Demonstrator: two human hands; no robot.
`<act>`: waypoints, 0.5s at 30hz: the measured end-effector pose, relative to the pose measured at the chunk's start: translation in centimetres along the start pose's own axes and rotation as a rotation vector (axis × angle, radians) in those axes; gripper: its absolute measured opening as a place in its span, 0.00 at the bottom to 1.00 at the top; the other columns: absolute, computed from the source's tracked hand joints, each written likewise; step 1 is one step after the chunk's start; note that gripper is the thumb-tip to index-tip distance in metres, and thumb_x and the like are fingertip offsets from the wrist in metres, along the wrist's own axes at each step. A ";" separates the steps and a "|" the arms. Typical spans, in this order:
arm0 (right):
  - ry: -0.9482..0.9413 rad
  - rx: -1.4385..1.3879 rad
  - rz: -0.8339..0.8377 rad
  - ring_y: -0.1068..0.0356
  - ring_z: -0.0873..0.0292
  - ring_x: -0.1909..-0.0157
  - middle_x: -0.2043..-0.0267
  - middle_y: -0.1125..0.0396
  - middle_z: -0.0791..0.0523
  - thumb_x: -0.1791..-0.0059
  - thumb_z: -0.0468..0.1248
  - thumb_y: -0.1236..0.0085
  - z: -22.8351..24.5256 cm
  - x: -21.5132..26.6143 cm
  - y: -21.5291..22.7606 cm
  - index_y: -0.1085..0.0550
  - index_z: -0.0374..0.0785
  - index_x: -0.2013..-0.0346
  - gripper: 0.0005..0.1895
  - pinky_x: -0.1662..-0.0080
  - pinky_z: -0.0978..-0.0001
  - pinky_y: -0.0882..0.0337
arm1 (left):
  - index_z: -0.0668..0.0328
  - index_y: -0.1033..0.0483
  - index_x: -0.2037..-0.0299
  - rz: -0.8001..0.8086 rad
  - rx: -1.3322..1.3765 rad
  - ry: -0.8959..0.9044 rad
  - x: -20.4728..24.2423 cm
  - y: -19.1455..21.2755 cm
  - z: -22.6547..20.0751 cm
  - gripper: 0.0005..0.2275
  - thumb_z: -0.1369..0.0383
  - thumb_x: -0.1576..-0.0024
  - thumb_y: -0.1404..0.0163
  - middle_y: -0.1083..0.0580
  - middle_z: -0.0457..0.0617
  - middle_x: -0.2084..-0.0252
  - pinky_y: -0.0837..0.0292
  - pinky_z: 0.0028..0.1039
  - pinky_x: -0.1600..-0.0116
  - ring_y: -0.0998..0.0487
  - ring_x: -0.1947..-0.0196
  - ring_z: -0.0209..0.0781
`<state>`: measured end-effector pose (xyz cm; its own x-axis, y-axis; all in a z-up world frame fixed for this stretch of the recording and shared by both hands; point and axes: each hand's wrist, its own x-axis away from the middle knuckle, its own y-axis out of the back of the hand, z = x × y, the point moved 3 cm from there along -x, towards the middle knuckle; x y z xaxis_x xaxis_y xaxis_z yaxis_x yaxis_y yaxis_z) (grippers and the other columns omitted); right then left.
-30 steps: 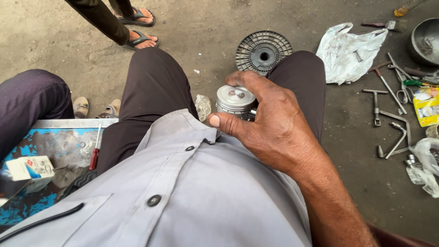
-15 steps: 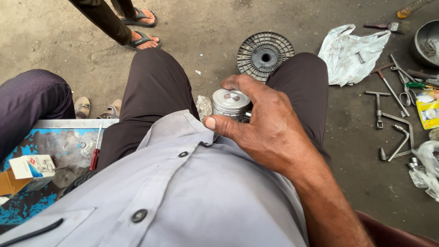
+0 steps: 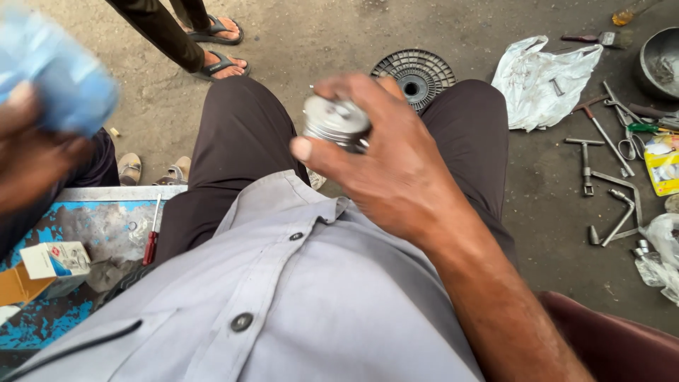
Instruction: Assembling a motorcycle piston by installing piston rings.
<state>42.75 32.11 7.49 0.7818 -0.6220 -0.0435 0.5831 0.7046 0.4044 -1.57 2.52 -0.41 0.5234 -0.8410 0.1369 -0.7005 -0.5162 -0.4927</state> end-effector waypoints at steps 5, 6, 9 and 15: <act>0.321 0.063 -0.031 0.27 0.56 0.44 0.45 0.31 0.50 0.53 0.49 0.29 1.8 -1.1 -1.7 0.30 0.37 0.41 0.32 0.44 0.60 0.23 | 0.61 0.30 0.49 0.015 0.012 0.051 -2.7 -22.0 7.1 0.08 0.66 0.31 0.49 0.25 0.53 0.52 0.28 0.40 0.38 0.24 0.50 0.45; 0.431 0.045 -0.034 0.27 0.57 0.43 0.42 0.32 0.50 0.54 0.49 0.27 2.4 -1.3 -2.3 0.32 0.35 0.40 0.36 0.41 0.61 0.23 | 0.62 0.30 0.46 0.026 -0.026 0.102 -2.7 -26.2 7.8 0.13 0.63 0.34 0.52 0.24 0.56 0.50 0.27 0.44 0.38 0.22 0.48 0.48; 0.717 0.080 -0.173 0.33 0.48 0.40 0.41 0.35 0.46 0.57 0.46 0.25 2.9 -1.3 -4.0 0.36 0.31 0.39 0.41 0.40 0.54 0.29 | 0.69 0.30 0.46 0.082 0.183 0.173 -2.8 -30.0 10.6 0.14 0.64 0.33 0.55 0.23 0.58 0.50 0.25 0.44 0.36 0.21 0.47 0.51; 0.650 0.268 -0.266 0.33 0.49 0.48 0.47 0.36 0.51 0.62 0.47 0.25 1.5 -1.2 -4.4 0.33 0.34 0.44 0.39 0.47 0.59 0.26 | 0.69 0.30 0.46 0.040 0.299 0.254 -2.9 -31.4 12.2 0.14 0.64 0.33 0.58 0.23 0.56 0.52 0.20 0.36 0.45 0.19 0.53 0.48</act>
<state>38.93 29.21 7.12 0.6432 -0.3744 -0.6679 0.7620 0.3995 0.5097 24.85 23.09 4.13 0.3356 -0.8920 0.3029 -0.5261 -0.4442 -0.7252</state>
